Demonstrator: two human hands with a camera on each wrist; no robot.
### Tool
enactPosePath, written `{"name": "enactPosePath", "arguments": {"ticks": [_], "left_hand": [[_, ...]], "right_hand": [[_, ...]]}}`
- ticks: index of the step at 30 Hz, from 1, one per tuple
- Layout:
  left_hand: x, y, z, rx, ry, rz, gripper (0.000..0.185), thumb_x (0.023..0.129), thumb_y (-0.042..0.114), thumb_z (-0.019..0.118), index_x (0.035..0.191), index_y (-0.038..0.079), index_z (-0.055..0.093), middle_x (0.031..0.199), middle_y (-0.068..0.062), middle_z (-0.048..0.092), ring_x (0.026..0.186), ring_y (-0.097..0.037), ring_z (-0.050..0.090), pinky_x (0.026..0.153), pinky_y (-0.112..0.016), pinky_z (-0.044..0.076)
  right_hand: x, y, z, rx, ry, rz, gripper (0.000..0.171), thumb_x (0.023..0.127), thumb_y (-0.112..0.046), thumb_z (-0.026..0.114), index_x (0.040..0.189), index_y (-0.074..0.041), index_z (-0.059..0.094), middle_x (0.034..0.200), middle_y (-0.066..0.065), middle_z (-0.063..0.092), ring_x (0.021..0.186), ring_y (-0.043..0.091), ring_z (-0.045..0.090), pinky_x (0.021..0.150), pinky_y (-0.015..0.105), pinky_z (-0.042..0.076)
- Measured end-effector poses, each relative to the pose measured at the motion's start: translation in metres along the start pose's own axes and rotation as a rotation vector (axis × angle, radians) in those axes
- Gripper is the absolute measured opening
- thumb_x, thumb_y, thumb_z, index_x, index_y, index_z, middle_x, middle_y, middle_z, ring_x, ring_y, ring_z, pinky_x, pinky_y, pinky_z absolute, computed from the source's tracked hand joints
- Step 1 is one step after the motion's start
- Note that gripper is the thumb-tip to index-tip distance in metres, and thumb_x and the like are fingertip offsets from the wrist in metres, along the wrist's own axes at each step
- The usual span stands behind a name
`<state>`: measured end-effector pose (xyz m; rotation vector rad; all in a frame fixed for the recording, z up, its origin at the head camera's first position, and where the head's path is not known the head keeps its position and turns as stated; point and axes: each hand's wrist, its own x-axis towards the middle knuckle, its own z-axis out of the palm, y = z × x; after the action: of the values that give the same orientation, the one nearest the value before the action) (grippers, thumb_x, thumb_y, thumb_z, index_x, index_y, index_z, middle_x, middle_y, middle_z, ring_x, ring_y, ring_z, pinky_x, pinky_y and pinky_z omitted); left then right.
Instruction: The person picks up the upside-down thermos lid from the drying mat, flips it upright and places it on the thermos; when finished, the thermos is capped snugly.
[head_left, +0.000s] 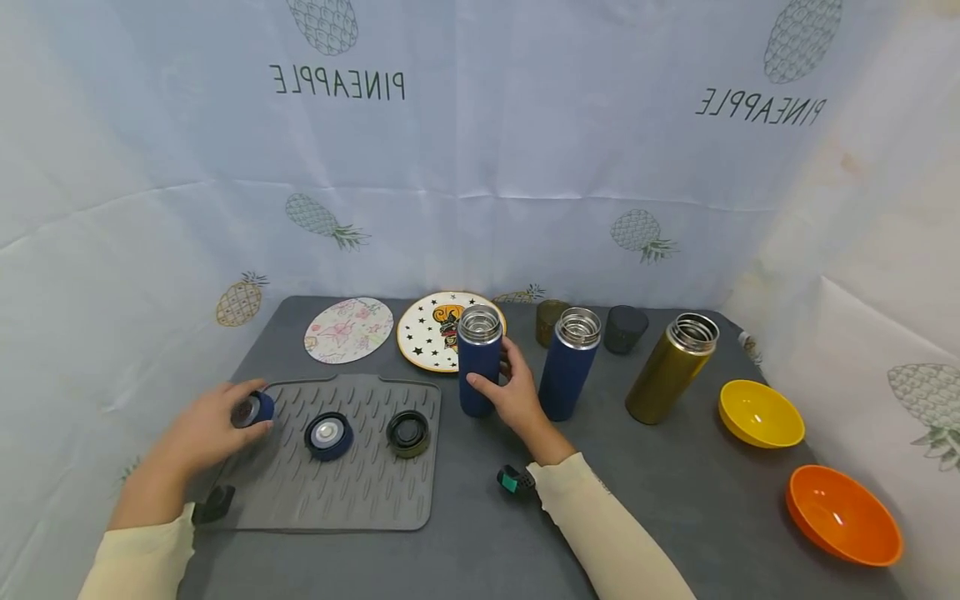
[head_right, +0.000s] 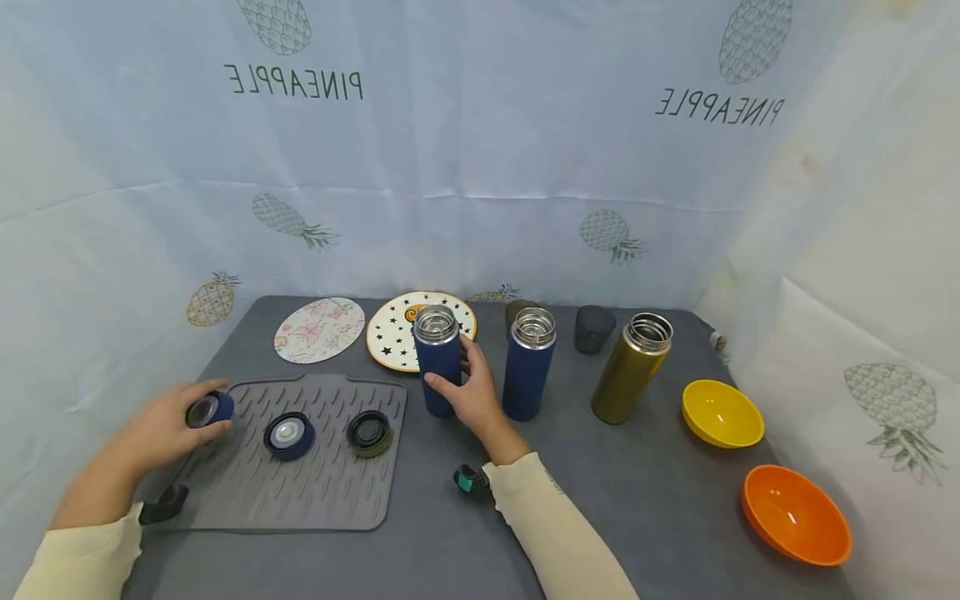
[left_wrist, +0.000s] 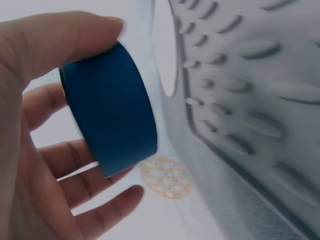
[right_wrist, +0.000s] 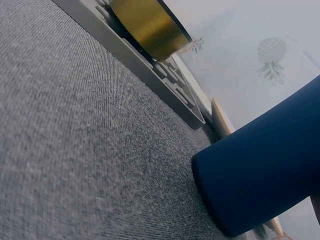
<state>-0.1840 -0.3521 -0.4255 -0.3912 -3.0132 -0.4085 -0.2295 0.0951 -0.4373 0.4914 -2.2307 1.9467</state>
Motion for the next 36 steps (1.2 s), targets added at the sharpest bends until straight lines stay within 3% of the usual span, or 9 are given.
{"name": "enactPosePath", "arguments": {"ticks": [6, 11, 15, 23, 29, 36], "left_hand": [[0.007, 0.015, -0.013, 0.000, -0.013, -0.026, 0.077, 0.088, 0.056, 0.065, 0.140, 0.002, 0.047, 0.129, -0.033, 0.048, 0.114, -0.054, 0.047, 0.085, -0.069, 0.039], [0.018, 0.028, -0.016, -0.004, 0.021, -0.005, 0.076, 0.087, 0.059, 0.064, 0.135, 0.002, 0.051, 0.121, -0.027, 0.055, 0.105, -0.045, 0.055, 0.079, -0.062, 0.045], [0.029, 0.037, -0.018, -0.033, 0.039, 0.012, 0.075, 0.086, 0.056, 0.067, 0.135, 0.001, 0.049, 0.117, -0.025, 0.056, 0.099, -0.042, 0.057, 0.075, -0.059, 0.048], [0.053, 0.059, -0.016, -0.095, 0.036, 0.112, 0.064, 0.085, 0.033, 0.075, 0.138, 0.005, 0.052, 0.123, -0.020, 0.046, 0.093, -0.035, 0.056, 0.069, -0.046, 0.051], [0.077, 0.081, -0.013, -0.164, 0.088, 0.187, 0.052, 0.084, 0.031, 0.078, 0.125, 0.005, 0.060, 0.122, -0.015, 0.048, 0.095, -0.031, 0.054, 0.073, -0.045, 0.050], [0.101, 0.101, -0.006, -0.320, 0.112, 0.115, 0.061, 0.082, 0.045, 0.077, 0.128, 0.011, 0.057, 0.114, -0.011, 0.060, 0.085, -0.024, 0.057, 0.065, -0.038, 0.049]], "right_hand": [[0.000, 0.002, 0.000, -0.006, 0.000, 0.003, 0.074, 0.087, -0.012, 0.074, 0.147, 0.000, 0.033, 0.136, 0.023, 0.045, 0.122, 0.041, 0.048, 0.101, 0.055, 0.037], [0.000, 0.002, -0.001, -0.012, -0.018, 0.005, 0.074, 0.088, -0.012, 0.074, 0.147, 0.002, 0.031, 0.139, 0.024, 0.043, 0.125, 0.041, 0.046, 0.103, 0.055, 0.035], [0.001, 0.002, 0.000, -0.024, -0.032, -0.006, 0.074, 0.089, -0.012, 0.073, 0.147, 0.002, 0.031, 0.139, 0.024, 0.042, 0.126, 0.040, 0.046, 0.104, 0.055, 0.035], [-0.001, -0.001, -0.001, -0.022, -0.021, 0.013, 0.074, 0.089, -0.011, 0.073, 0.148, 0.002, 0.030, 0.139, 0.024, 0.043, 0.124, 0.041, 0.047, 0.103, 0.054, 0.036], [0.000, -0.002, -0.002, -0.031, -0.022, 0.016, 0.074, 0.089, -0.013, 0.073, 0.148, 0.001, 0.030, 0.140, 0.023, 0.042, 0.126, 0.038, 0.046, 0.104, 0.052, 0.035], [0.001, 0.001, -0.002, -0.026, -0.031, 0.019, 0.074, 0.089, -0.013, 0.072, 0.149, 0.001, 0.030, 0.140, 0.023, 0.041, 0.126, 0.037, 0.045, 0.105, 0.051, 0.035]]}}
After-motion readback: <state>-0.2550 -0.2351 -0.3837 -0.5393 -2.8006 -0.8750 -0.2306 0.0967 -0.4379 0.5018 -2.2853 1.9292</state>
